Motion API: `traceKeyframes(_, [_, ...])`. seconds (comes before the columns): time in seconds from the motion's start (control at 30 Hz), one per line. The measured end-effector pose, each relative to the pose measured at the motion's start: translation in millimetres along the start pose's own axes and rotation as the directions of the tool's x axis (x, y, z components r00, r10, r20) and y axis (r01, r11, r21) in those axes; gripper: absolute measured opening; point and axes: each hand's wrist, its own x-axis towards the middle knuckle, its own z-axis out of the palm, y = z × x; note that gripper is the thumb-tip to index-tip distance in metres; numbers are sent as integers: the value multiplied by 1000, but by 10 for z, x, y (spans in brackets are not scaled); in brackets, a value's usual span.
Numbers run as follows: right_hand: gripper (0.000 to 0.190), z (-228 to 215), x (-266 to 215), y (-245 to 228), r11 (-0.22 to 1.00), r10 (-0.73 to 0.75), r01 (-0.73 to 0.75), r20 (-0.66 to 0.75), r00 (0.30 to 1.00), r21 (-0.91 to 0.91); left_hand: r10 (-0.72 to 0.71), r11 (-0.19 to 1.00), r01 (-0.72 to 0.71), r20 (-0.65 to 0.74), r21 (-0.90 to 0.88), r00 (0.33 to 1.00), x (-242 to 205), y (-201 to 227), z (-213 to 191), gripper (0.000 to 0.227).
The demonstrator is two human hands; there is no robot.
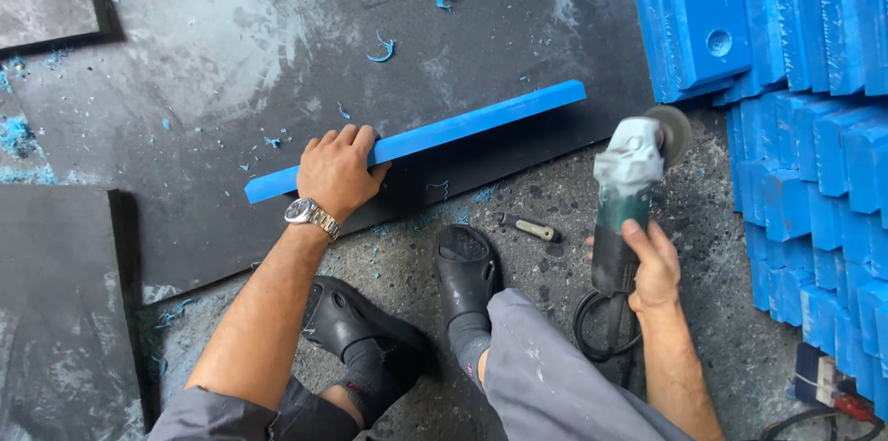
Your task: The person uses an angle grinder to smooth the edges of a blue plastic block. They then use a deburring tool to clean the edges of the holes in the block. The person repeats this process on several blue plastic blocks.
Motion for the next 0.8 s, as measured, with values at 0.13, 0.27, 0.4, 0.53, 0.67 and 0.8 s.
traceKeyframes(0.13, [66,286,-80,-344,923,-123,0,294,948,385,13,1000,-13,5,4,1000,-26,-27,12,31])
traceKeyframes(0.27, [73,396,-147,-649,907,-356,184,458,815,379,5,1000,-5,17,7,1000,-14,-1,-26,32])
traceKeyframes(0.4, [68,588,-186,-1095,971,-236,233,348,907,50,-5,1000,5,26,-2,1000,-20,6,-5,34])
traceKeyframes(0.53, [48,502,130,-983,939,-238,294,278,931,-180,-8,1000,8,16,2,1000,-6,14,3,31])
traceKeyframes(0.67, [39,617,258,-1017,914,-204,254,185,961,-315,-15,1000,15,3,19,1000,-17,18,10,30])
traceKeyframes(0.8, [36,628,359,-1036,908,-190,261,234,953,-326,-14,1000,14,-14,11,1000,-17,11,14,30])
